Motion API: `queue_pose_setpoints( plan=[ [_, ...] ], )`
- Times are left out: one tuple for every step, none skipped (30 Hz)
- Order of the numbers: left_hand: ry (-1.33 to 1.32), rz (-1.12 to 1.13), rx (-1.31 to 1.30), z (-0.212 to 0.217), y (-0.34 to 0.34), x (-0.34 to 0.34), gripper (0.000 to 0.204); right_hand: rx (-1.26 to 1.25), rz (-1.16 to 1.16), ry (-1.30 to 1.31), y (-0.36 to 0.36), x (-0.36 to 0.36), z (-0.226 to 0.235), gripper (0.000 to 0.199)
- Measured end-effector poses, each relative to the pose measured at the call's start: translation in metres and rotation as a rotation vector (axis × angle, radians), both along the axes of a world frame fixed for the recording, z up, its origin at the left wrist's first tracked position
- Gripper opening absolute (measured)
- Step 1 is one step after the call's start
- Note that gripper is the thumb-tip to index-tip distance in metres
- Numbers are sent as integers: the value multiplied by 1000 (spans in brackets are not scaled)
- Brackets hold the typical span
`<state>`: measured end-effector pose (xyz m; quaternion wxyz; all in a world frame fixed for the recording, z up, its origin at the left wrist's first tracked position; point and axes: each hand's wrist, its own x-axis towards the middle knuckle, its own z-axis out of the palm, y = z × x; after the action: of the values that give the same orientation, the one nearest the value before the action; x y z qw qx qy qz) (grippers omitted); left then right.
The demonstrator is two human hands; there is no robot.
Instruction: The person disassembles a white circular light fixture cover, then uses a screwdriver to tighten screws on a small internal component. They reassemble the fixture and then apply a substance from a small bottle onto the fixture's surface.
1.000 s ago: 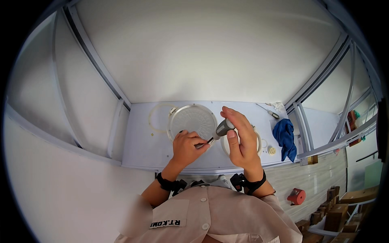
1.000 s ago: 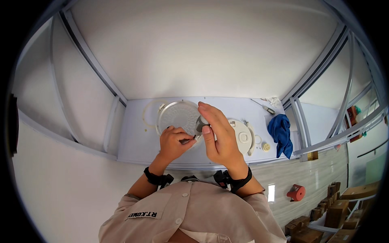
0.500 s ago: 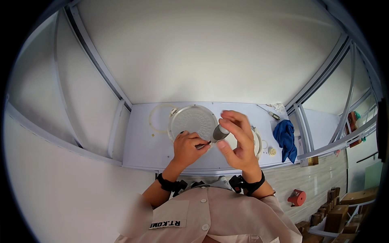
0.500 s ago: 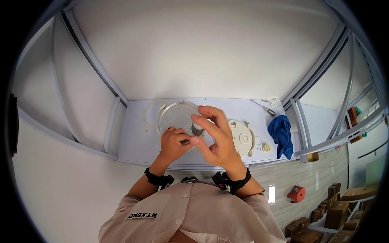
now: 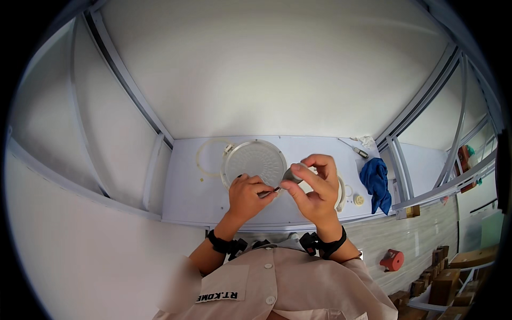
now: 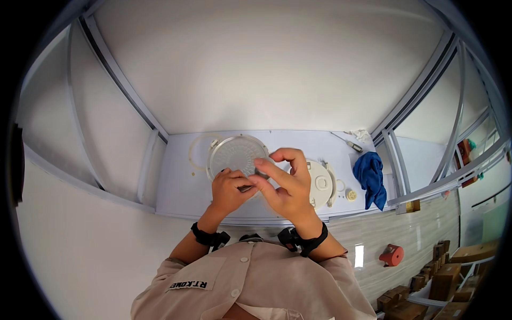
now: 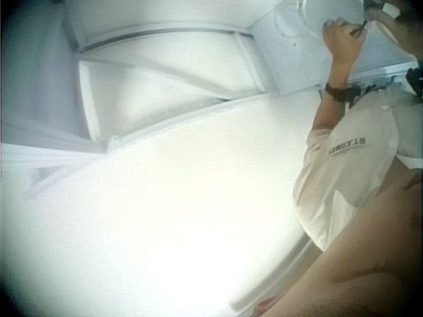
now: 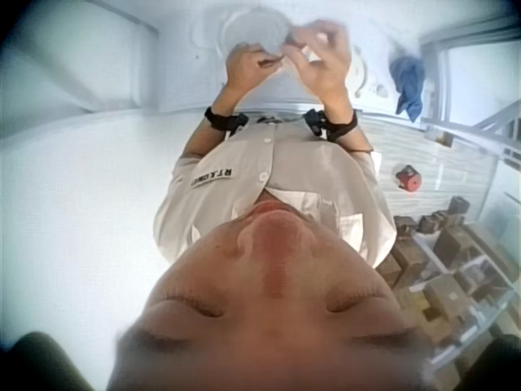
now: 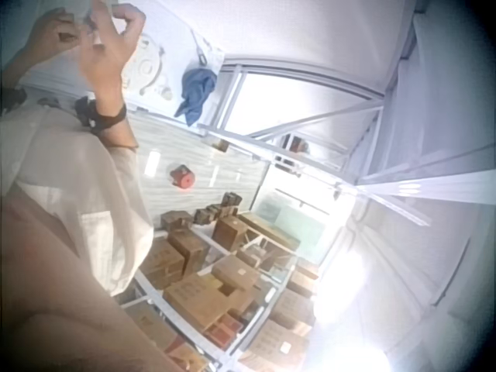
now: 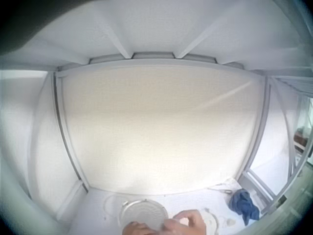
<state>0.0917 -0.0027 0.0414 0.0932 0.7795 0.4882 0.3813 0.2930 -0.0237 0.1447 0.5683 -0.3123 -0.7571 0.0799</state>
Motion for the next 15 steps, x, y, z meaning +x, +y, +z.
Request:
queue_pose_setpoints(
  plan=[
    [-9,-8,-14,0,0,0,15,-27,27,22,1,2,-3,38],
    [-18,-13,-25,0,0,0,15,-54,54,45,1,2,-4,39],
    [-23,-12,-3,1,1,0,14,-74,91,81,3,2,-2,40],
    [-28,-11,19,2,1,0,14,-93,127,118,4,1,1,41],
    [-34,-9,40,2,1,0,13,-100,126,119,4,0,3,41],
    [-26,-7,16,2,1,0,13,-107,124,121,5,-1,6,42],
    [-19,-6,-9,1,0,0,13,-114,122,123,5,-1,8,42],
    [-10,-5,-33,0,0,-1,13,-80,110,114,5,-3,11,42],
    [-6,-5,-32,0,1,-1,13,-47,98,104,6,-6,14,42],
    [-2,-4,-32,-1,1,-1,13,-14,86,96,6,-8,16,42],
    [1,-4,-32,-1,1,-1,13,8,62,60,7,-6,13,42],
    [0,-3,-33,-2,1,-1,13,30,38,25,8,-1,7,43],
    [-1,-2,-34,-2,2,-1,13,16,49,24,8,0,4,44],
    [-1,-4,-37,-3,2,0,13,1,59,23,8,2,0,45],
    [4,-6,-37,-1,2,0,14,-50,104,56,6,2,-1,47]
  ],
)
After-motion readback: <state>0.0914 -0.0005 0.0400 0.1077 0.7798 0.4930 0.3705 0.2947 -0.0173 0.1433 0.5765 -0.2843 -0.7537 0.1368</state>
